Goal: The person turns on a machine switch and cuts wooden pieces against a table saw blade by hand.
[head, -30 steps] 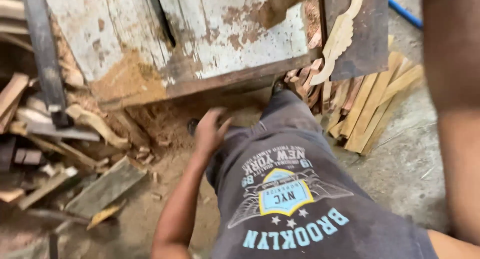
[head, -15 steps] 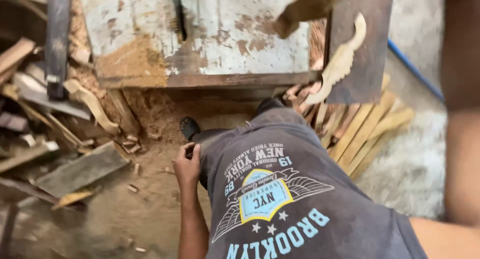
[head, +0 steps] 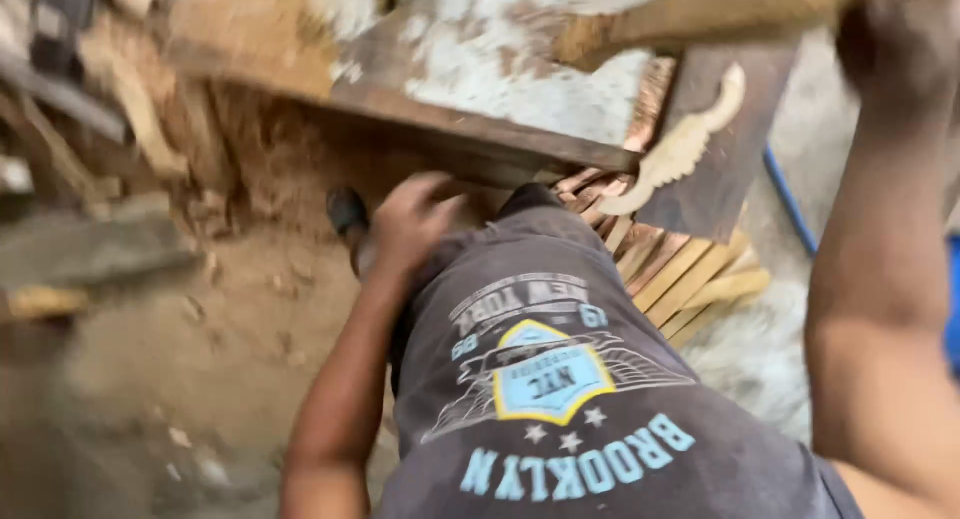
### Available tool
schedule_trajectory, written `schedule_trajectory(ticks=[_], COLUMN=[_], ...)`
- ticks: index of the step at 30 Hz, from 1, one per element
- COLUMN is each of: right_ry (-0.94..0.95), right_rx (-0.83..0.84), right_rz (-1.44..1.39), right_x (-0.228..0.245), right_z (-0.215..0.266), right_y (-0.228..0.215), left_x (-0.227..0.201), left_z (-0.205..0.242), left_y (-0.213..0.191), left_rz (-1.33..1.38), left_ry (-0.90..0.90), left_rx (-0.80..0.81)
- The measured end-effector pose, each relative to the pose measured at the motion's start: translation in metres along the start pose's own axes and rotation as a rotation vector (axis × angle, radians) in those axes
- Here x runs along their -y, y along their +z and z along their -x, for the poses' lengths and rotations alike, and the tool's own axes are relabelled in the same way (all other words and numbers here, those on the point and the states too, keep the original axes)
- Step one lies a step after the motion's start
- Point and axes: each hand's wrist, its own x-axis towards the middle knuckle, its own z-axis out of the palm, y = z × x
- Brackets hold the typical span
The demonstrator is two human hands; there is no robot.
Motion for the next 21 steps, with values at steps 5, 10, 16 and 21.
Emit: schedule_trajectory(ticks=[5,10,16,21], right_ry=[0.23,0.479,0.336,-0.129], right_rx=[0.172,0.114,-0.138,0.422], right_rz=[-0.153,-0.031,0.91,1.714], right_x=[-0.134,-0.208,-0.198,-0.188], right_z=[0.021,0.084,0.106,0.092], right_y=[0.063,0.079,0.059,0.178], left_x=[-0.072,0.019,0.074,0.066], left_z=[-0.077,-0.164,-0.167,-0.17], left_y=[0.096,0.247,0.24,0.196], left_rz=[-0.003,-0.47,-0.415,-0.353], left_ry=[0.686,0.536,0.614,0.837], left_rx=[0.077,0.104,0.131,0.003])
